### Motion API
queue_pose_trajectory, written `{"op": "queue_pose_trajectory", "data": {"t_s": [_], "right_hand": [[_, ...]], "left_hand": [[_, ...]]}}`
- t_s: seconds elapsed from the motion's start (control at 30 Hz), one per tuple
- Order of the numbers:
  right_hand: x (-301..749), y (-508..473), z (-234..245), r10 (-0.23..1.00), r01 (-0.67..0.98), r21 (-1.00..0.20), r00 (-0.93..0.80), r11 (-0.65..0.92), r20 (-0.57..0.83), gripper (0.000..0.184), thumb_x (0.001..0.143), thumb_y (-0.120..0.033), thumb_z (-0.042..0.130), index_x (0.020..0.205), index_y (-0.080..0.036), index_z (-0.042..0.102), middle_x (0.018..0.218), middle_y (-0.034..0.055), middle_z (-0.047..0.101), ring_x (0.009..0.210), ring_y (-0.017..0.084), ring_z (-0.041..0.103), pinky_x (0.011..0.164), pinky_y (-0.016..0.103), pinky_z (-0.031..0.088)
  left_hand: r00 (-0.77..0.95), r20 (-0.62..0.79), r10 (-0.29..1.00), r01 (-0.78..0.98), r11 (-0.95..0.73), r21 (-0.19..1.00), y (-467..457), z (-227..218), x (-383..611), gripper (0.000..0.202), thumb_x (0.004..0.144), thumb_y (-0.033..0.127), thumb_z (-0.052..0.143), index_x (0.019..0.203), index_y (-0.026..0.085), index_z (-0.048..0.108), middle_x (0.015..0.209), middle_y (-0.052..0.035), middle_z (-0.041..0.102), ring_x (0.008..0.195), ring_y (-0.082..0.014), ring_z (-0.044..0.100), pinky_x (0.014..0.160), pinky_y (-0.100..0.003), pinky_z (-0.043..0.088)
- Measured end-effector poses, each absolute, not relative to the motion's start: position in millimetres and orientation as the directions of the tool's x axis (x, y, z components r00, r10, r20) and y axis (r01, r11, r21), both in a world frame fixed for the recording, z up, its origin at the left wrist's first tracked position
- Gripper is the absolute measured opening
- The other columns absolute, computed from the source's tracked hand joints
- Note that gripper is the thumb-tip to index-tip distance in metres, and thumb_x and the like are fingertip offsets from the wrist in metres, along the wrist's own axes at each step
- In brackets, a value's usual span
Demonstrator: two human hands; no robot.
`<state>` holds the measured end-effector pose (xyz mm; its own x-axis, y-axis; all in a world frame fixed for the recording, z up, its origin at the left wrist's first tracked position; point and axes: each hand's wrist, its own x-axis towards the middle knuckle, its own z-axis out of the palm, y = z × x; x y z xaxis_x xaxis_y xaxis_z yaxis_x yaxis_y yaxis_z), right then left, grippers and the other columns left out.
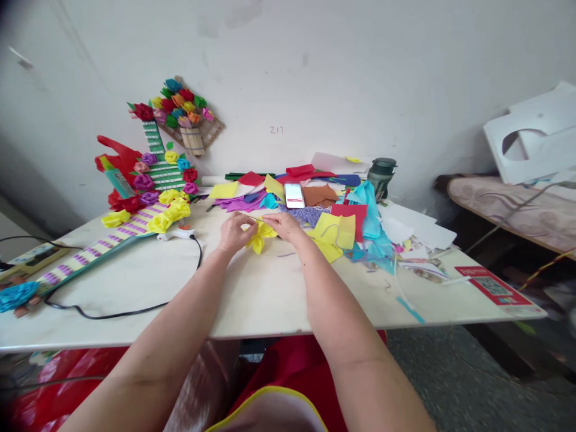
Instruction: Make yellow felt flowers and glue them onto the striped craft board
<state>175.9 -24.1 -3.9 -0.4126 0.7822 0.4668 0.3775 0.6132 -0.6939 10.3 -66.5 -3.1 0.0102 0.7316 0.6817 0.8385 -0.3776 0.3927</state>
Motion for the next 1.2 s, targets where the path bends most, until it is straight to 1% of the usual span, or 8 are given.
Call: {"op": "queue_pose_trajectory", "data": {"t_s": [0.17, 0.3, 0.47, 0.67, 0.9, 1.03, 1.13, 1.2], "right_hand": [[177.7, -27.6, -1.1, 0.783, 0.340, -0.723, -0.428, 0.602, 0.451, 0.030, 0.077, -0.031, 0.052, 0.099, -0.018, 0.067, 0.095, 0.0052, 0.068, 0.090, 0.017, 0.060, 0.080, 0.031, 0.046], [177.3, -32.2, 3.2, 0.778, 0.274, -0.761, -0.446, 0.588, 0.441, 0.030, 0.077, -0.031, 0.051, 0.099, -0.017, 0.067, 0.099, 0.0063, 0.067, 0.090, 0.016, 0.060, 0.079, 0.030, 0.046], [175.5, -37.4, 7.6, 0.797, 0.254, -0.797, -0.450, 0.548, 0.404, 0.031, 0.076, -0.031, 0.052, 0.098, -0.014, 0.067, 0.098, 0.0071, 0.067, 0.087, 0.016, 0.060, 0.077, 0.029, 0.047], [174.2, -39.5, 8.1, 0.806, 0.242, -0.823, -0.464, 0.515, 0.367, 0.032, 0.075, -0.031, 0.053, 0.099, -0.014, 0.066, 0.096, 0.0060, 0.067, 0.079, 0.013, 0.058, 0.069, 0.025, 0.046], [174.2, -39.4, 7.6, 0.795, 0.254, -0.805, -0.474, 0.536, 0.379, 0.033, 0.076, -0.032, 0.052, 0.100, -0.013, 0.066, 0.091, 0.0057, 0.068, 0.074, 0.012, 0.058, 0.066, 0.024, 0.046], [174.6, -34.5, 3.6, 0.763, 0.252, -0.771, -0.492, 0.585, 0.419, 0.034, 0.077, -0.032, 0.052, 0.102, -0.015, 0.065, 0.097, 0.0061, 0.067, 0.083, 0.015, 0.060, 0.072, 0.026, 0.047], [175.1, -29.7, 0.5, 0.731, 0.265, -0.722, -0.501, 0.639, 0.463, 0.030, 0.078, -0.030, 0.052, 0.102, -0.019, 0.066, 0.101, 0.0047, 0.067, 0.093, 0.016, 0.059, 0.081, 0.029, 0.045], [175.3, -27.5, -0.5, 0.709, 0.296, -0.672, -0.504, 0.679, 0.494, 0.027, 0.078, -0.027, 0.051, 0.101, -0.023, 0.066, 0.102, 0.0036, 0.066, 0.095, 0.015, 0.058, 0.084, 0.029, 0.044]], "left_hand": [[-0.079, 0.562, 0.823, 0.737, -0.332, 0.589, -63.4, -4.2, 6.9, 0.016, 0.066, 0.030, 0.054, 0.071, 0.019, 0.065, 0.079, -0.0037, 0.062, 0.075, -0.0168, 0.054, 0.072, -0.028, 0.041], [-0.010, 0.486, 0.874, 0.613, -0.379, 0.693, -62.1, -3.2, 3.1, 0.019, 0.066, 0.031, 0.054, 0.074, 0.018, 0.065, 0.080, -0.0037, 0.063, 0.082, -0.0182, 0.053, 0.076, -0.029, 0.040], [0.047, 0.446, 0.894, 0.450, -0.417, 0.790, -60.6, -4.7, 1.4, 0.022, 0.065, 0.034, 0.057, 0.073, 0.016, 0.066, 0.085, -0.0054, 0.062, 0.083, -0.0186, 0.054, 0.075, -0.029, 0.041], [0.101, 0.442, 0.891, 0.323, -0.450, 0.833, -55.9, -11.2, 0.9, 0.023, 0.065, 0.037, 0.059, 0.072, 0.016, 0.066, 0.095, -0.0071, 0.062, 0.088, -0.0189, 0.056, 0.077, -0.029, 0.043], [0.090, 0.439, 0.894, 0.298, -0.445, 0.845, -54.1, -12.0, 1.4, 0.021, 0.063, 0.035, 0.061, 0.069, 0.015, 0.065, 0.096, -0.0079, 0.062, 0.087, -0.0186, 0.057, 0.076, -0.030, 0.044], [0.078, 0.416, 0.906, 0.275, -0.420, 0.865, -57.0, -10.7, 1.7, 0.022, 0.063, 0.035, 0.060, 0.071, 0.015, 0.066, 0.095, -0.0077, 0.063, 0.084, -0.0175, 0.058, 0.073, -0.028, 0.045], [0.084, 0.360, 0.929, 0.250, -0.370, 0.895, -59.7, -10.1, 1.0, 0.025, 0.064, 0.036, 0.059, 0.074, 0.014, 0.066, 0.086, -0.0072, 0.064, 0.076, -0.0167, 0.058, 0.067, -0.027, 0.045], [0.097, 0.323, 0.941, 0.224, -0.337, 0.915, -61.1, -9.8, 0.5, 0.027, 0.064, 0.036, 0.059, 0.076, 0.014, 0.065, 0.079, -0.0065, 0.063, 0.071, -0.0162, 0.058, 0.064, -0.027, 0.045]]}}
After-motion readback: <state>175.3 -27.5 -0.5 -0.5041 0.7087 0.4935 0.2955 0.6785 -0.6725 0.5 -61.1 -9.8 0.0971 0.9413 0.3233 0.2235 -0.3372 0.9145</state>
